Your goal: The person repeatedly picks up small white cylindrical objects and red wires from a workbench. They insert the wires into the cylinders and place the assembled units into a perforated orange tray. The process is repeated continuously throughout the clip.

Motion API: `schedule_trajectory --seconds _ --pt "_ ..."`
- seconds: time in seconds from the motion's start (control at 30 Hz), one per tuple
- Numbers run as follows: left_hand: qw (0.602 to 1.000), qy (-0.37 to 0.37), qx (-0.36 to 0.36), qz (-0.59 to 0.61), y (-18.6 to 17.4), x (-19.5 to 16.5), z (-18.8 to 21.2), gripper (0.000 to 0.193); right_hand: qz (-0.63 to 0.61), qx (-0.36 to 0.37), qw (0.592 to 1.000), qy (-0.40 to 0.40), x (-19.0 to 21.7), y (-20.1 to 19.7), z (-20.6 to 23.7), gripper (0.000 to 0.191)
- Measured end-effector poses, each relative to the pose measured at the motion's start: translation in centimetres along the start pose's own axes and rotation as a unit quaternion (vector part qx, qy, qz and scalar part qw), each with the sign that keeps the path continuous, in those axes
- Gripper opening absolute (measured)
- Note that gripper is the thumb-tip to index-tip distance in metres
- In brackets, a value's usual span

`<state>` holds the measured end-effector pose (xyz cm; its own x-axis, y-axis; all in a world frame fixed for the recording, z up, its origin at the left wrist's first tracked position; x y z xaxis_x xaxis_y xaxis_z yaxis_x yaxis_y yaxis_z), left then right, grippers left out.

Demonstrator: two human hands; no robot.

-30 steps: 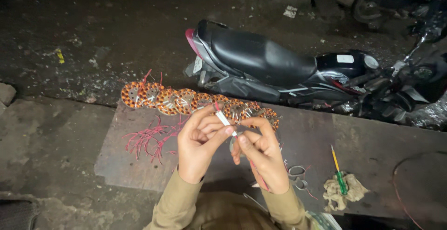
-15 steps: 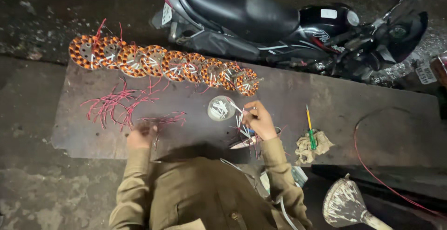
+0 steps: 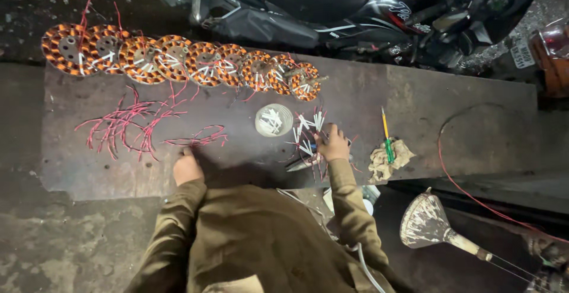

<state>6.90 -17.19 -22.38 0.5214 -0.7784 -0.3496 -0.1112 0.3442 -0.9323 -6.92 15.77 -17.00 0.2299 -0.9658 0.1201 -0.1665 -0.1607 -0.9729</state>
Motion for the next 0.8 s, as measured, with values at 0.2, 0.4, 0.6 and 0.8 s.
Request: schedule_trajectory --seconds 0.2,0.4,0.6,0.8 --pt "0.989 -0.063 -0.037 0.131 1.0 1.0 -0.6 0.029 -0.407 0.283 0.864 0.089 5.1 1.6 1.2 0.037" --pt "0.893 -0.139 0.053 0.424 0.4 1.4 -1.1 0.027 -0.517 0.499 0.693 0.050 16.0 3.7 1.3 0.041" --pt "0.726 -0.185 0.238 0.619 -0.1 -0.9 -0.2 0.023 -0.699 0.458 0.486 0.253 20.4 4.6 1.7 0.038" --pt "0.686 -0.011 0.347 0.639 -2.3 -5.9 1.7 0.019 -0.786 0.290 0.473 0.273 15.4 3.3 1.8 0.029"
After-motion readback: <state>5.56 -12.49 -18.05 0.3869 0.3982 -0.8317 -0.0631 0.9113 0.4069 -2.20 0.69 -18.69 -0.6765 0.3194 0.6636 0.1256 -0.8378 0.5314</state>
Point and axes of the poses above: each hand's wrist, its own z-axis away from the middle knuckle, its own y-axis out of the palm, x = y × z, the point moved 2 cm from there along -z, towards the middle knuckle, and after that the axes turned 3 degrees about -z, right-handed, at the moved point
